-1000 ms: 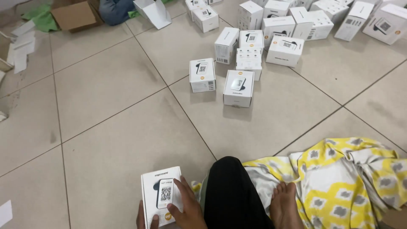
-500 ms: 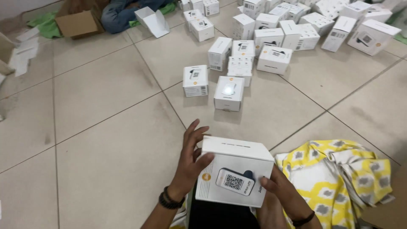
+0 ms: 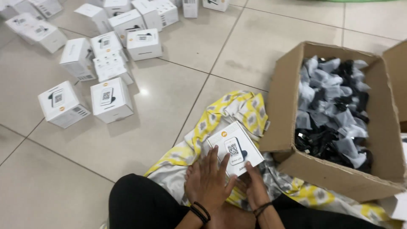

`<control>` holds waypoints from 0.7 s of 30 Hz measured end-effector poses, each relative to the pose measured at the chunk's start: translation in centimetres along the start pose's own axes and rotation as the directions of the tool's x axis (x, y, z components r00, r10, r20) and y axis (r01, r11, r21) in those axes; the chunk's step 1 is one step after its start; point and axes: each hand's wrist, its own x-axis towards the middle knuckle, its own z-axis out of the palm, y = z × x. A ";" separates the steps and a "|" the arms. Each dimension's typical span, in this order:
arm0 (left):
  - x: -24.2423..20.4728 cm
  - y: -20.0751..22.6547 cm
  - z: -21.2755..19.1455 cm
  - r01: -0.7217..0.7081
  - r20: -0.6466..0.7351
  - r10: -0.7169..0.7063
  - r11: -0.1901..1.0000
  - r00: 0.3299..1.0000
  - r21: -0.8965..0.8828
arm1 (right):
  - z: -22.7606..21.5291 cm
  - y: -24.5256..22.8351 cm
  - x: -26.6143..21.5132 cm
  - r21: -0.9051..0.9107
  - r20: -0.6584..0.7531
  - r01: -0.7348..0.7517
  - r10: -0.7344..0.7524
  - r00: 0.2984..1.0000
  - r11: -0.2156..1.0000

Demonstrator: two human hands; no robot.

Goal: The person packs electronic components and cables into individual product boxes.

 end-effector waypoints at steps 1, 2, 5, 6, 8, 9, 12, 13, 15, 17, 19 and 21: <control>-0.5 0.1 0.6 -0.068 0.091 0.064 0.997 0.994 0.047 | 0.1 0.0 -0.1 0.028 -0.008 -0.066 0.066 0.998 0.997; -1.1 0.2 1.2 -0.141 0.183 0.124 0.986 0.975 0.086 | 0.2 -0.1 -0.2 0.057 -0.013 -0.130 0.131 0.991 0.990; -1.4 -0.5 1.9 -0.211 0.263 0.171 0.969 0.949 0.131 | 0.2 -0.8 -1.1 -0.033 -0.086 -0.153 0.150 0.985 0.988; -1.2 -0.7 1.9 -0.220 0.267 0.180 0.968 0.947 0.124 | -0.2 -0.3 -1.0 -0.027 -0.094 -0.149 0.146 0.985 0.988; -1.1 -0.8 1.7 -0.202 0.239 0.158 0.964 0.958 0.174 | -1.1 1.0 -1.1 -0.049 -0.161 -0.147 0.138 0.977 0.988; -0.7 -0.5 1.5 -0.203 0.240 0.159 0.964 0.958 0.173 | -0.9 0.4 -1.6 -0.048 -0.163 -0.147 0.138 0.977 0.988; -0.2 0.2 0.6 -0.161 0.252 0.121 0.976 0.960 0.145 | -0.4 0.2 -2.4 -0.107 -0.175 -0.120 0.100 0.979 0.987; 0.1 0.3 0.4 -0.171 0.285 0.113 0.968 0.952 0.186 | -0.5 0.8 -1.9 -0.078 -0.175 -0.096 0.081 0.981 0.992; 0.2 0.5 -0.2 -0.178 0.314 0.101 0.957 0.944 0.228 | -0.5 1.5 -1.6 -0.051 -0.172 -0.071 0.062 0.983 0.996; 0.1 0.5 -0.9 -0.214 0.306 0.125 0.937 0.944 0.277 | -0.2 1.7 -1.8 -0.039 -0.114 0.046 -0.050 0.992 0.998; 0.3 0.9 -2.5 -0.197 0.267 0.130 0.950 0.955 0.243 | -0.8 1.6 -2.1 -0.027 0.017 0.148 -0.147 0.989 0.989; 0.9 1.3 -4.0 -0.183 0.225 0.135 0.961 0.965 0.209 | -0.9 1.0 -2.6 0.002 0.147 0.245 -0.243 0.959 0.969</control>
